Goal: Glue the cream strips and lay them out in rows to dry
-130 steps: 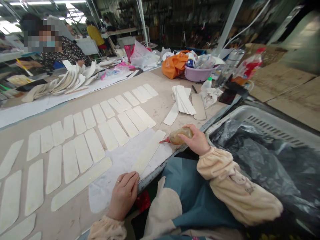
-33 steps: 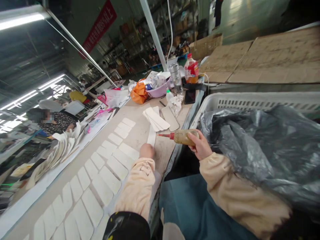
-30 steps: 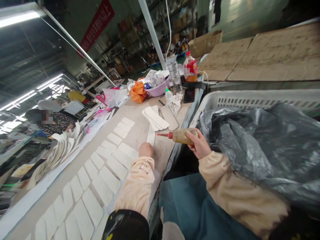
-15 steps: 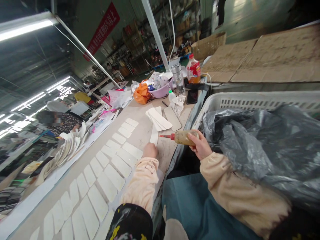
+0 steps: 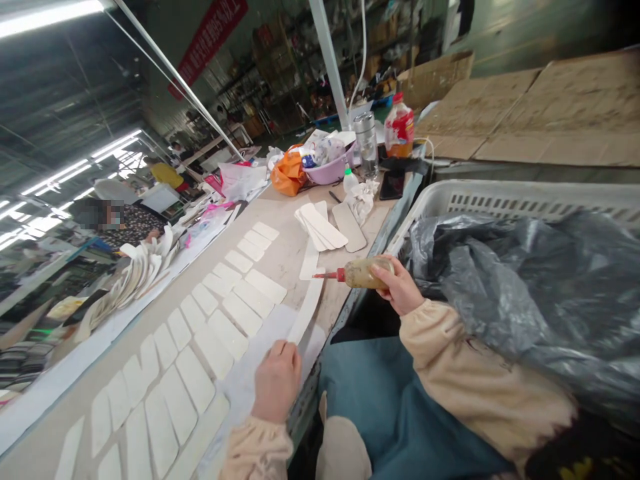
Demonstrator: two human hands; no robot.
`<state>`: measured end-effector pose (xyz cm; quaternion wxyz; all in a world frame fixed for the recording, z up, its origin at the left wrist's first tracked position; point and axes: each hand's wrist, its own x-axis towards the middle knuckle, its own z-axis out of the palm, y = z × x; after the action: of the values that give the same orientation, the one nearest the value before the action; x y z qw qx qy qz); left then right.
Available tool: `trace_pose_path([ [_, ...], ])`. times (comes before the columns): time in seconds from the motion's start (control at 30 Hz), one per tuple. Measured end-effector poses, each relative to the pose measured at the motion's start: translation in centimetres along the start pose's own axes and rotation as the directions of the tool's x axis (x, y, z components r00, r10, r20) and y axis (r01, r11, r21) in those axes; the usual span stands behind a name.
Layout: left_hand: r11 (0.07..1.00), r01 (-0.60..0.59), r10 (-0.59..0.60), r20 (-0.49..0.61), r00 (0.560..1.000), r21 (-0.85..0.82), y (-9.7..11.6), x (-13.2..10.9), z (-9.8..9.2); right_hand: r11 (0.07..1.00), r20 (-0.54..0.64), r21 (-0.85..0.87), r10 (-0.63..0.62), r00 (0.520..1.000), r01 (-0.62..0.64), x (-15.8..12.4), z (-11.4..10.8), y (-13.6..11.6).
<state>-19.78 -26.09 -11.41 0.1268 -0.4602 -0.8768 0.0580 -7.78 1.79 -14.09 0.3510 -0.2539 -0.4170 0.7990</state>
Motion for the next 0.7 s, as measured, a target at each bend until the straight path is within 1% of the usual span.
trace_pose_path([
  [0.07,0.997,0.063,-0.062,0.008,0.998,-0.046,-0.3,-4.1,0.5,0.997,0.062,-0.074,0.023,0.998,-0.018,-0.7,0.5,0.2],
  [0.1,0.993,0.094,-0.094,0.003,0.996,-0.074,-0.3,-5.6,0.8,0.992,0.1,-0.123,0.029,0.995,-0.017,-1.1,0.9,0.4],
  [0.13,0.987,0.121,-0.123,-0.009,0.992,-0.107,-0.3,-6.8,1.1,0.984,0.144,-0.176,0.035,0.989,-0.009,-1.5,1.3,0.6],
  [0.2,0.969,0.163,-0.175,-0.051,0.983,-0.185,-0.1,-8.4,1.9,0.96,0.249,-0.279,0.045,0.968,0.028,-2.3,2.3,1.2],
  [0.3,0.935,0.192,-0.241,-0.135,0.961,-0.297,0.1,-9.1,3.0,0.896,0.404,-0.422,0.05,0.914,0.137,-3.4,4.0,2.2],
  [0.43,0.904,0.211,-0.3,-0.197,0.934,-0.373,0.4,-9.5,3.7,0.79,0.541,-0.523,0.017,0.841,0.32,-4.5,6.1,3.4],
  [0.57,0.891,0.208,-0.312,-0.211,0.926,-0.404,0.6,-9.8,3.8,0.69,0.628,-0.564,0.0,0.778,0.454,-5.1,7.9,4.1],
  [0.63,0.89,0.193,-0.299,-0.209,0.931,-0.413,0.6,-9.9,3.7,0.649,0.654,-0.577,0.003,0.757,0.496,-5.2,8.6,4.5],
  [0.7,0.889,0.182,-0.29,-0.208,0.934,-0.421,0.6,-9.9,3.8,0.627,0.673,-0.58,0.009,0.74,0.52,-5.3,9.2,4.8],
])
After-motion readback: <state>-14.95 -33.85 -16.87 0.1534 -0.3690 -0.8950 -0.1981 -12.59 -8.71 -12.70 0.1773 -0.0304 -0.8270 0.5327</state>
